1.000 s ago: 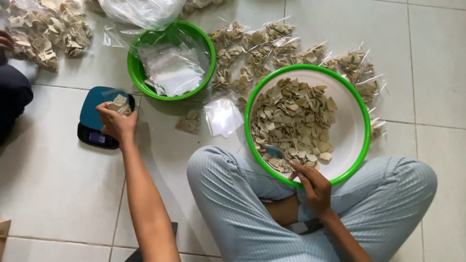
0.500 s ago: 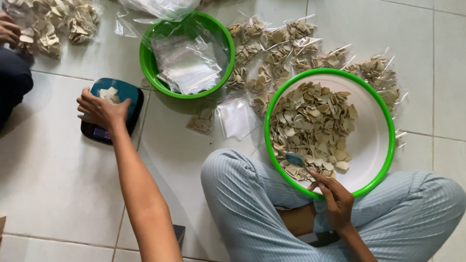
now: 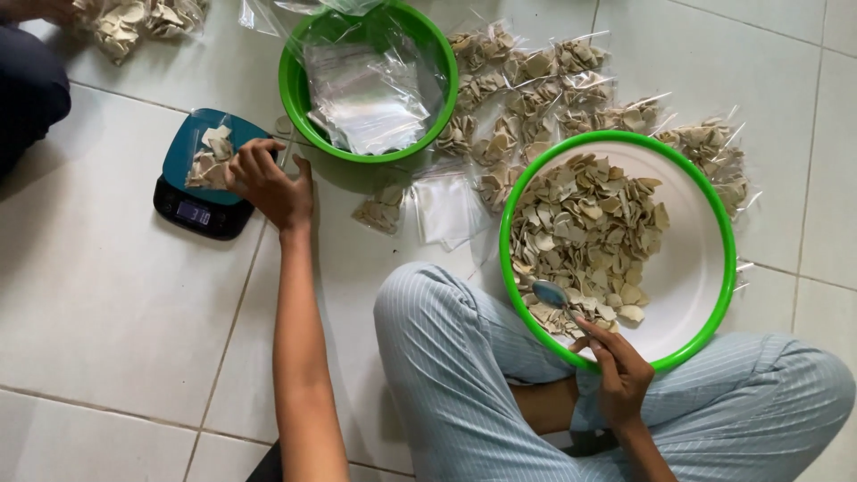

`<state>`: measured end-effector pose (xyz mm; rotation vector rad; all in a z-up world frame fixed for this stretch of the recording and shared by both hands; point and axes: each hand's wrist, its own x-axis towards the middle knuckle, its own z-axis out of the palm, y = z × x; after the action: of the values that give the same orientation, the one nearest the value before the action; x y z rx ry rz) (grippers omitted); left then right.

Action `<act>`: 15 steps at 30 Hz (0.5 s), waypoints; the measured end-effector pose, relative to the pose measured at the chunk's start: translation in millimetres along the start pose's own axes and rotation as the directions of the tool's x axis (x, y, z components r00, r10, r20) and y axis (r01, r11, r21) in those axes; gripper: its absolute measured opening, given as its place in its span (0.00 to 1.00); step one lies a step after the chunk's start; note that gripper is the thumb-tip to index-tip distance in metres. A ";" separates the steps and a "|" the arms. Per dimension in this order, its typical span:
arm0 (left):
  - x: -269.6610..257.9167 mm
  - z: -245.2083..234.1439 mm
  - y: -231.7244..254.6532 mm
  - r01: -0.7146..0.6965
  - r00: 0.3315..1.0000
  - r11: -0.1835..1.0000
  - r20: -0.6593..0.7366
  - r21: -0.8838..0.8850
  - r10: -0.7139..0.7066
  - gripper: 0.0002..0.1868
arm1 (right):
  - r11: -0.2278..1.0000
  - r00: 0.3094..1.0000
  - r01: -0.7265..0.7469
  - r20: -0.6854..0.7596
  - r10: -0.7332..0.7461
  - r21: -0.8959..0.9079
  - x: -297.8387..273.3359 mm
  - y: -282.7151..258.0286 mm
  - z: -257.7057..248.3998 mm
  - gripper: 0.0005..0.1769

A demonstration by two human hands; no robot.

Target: The person uses a spoon to scoop small dried food pieces from a green bowl into small plastic bags, then places the bags on a digital scale to weigh them.

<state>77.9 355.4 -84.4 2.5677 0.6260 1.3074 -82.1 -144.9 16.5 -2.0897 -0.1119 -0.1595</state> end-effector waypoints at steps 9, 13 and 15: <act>4.8 -11.0 -9.5 0.083 0.994 0.996 -0.068 0.042 -0.080 0.13 | 0.998 0.999 0.035 0.001 -0.035 0.046 2.1 -2.4 0.4 0.18; 11.6 -21.2 -10.4 0.099 0.995 0.989 -0.042 0.112 -0.095 0.17 | 1.000 1.000 0.023 -0.004 -0.023 0.014 1.8 -2.5 0.1 0.18; 12.8 -24.5 -11.0 0.094 0.995 0.990 -0.034 0.104 -0.090 0.14 | 1.000 1.000 -0.008 -0.006 0.009 0.028 1.8 -2.2 0.5 0.19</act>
<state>61.8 370.5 -64.5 2.5718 0.8305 1.3178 -80.6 -143.4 18.4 -2.0615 -0.1011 -0.1583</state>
